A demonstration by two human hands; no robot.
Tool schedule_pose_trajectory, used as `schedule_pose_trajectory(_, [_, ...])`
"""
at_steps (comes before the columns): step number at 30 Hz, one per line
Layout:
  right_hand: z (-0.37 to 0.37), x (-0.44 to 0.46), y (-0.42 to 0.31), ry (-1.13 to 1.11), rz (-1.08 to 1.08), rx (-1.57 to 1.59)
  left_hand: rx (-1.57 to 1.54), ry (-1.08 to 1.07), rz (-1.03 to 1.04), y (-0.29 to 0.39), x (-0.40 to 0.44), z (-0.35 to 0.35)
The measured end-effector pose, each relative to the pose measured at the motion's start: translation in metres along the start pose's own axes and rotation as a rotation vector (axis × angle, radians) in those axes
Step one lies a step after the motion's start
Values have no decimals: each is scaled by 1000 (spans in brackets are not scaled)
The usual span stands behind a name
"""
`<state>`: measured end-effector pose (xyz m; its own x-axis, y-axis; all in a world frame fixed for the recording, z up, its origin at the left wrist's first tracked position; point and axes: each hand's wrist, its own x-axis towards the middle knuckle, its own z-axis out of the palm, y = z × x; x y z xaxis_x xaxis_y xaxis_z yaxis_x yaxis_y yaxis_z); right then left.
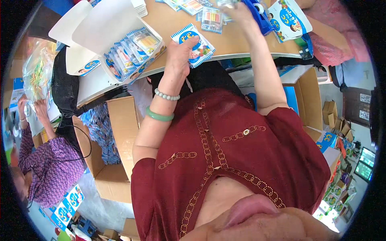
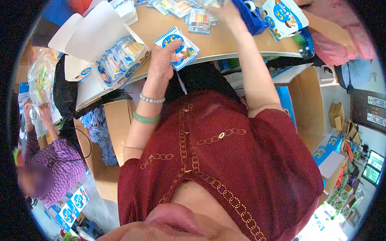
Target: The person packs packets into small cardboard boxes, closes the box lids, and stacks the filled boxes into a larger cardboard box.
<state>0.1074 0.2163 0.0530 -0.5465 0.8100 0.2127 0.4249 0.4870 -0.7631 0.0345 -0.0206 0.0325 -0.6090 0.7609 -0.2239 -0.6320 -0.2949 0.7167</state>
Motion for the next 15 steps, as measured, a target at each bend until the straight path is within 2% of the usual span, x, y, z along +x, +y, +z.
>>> schedule_pose_trajectory(2, [24,-18,-1,-180,132,-600,43,-23,-40,0,2,-1])
schedule_pose_trajectory(5, [18,-47,-59,-203,254,-551,22,-54,-43,2,4,3])
schedule_pose_trajectory(6, [17,-47,-59,-203,255,-548,26,-54,-44,4,6,3])
schedule_pose_trajectory(8, [16,-44,-57,-260,168,-551,163,-153,-148,7,14,3])
schedule_pose_trajectory(11, [24,-34,-66,-301,31,-621,286,-150,-148,3,19,12])
schedule_pose_trajectory(12, [28,-36,-64,-302,24,-621,285,-147,-141,5,19,11])
schedule_pose_trajectory(14, [40,-41,-56,-183,-130,-504,249,-220,-279,9,18,9])
schedule_pose_trajectory(15, [23,-50,-84,-262,-132,-596,245,-224,-300,12,14,9])
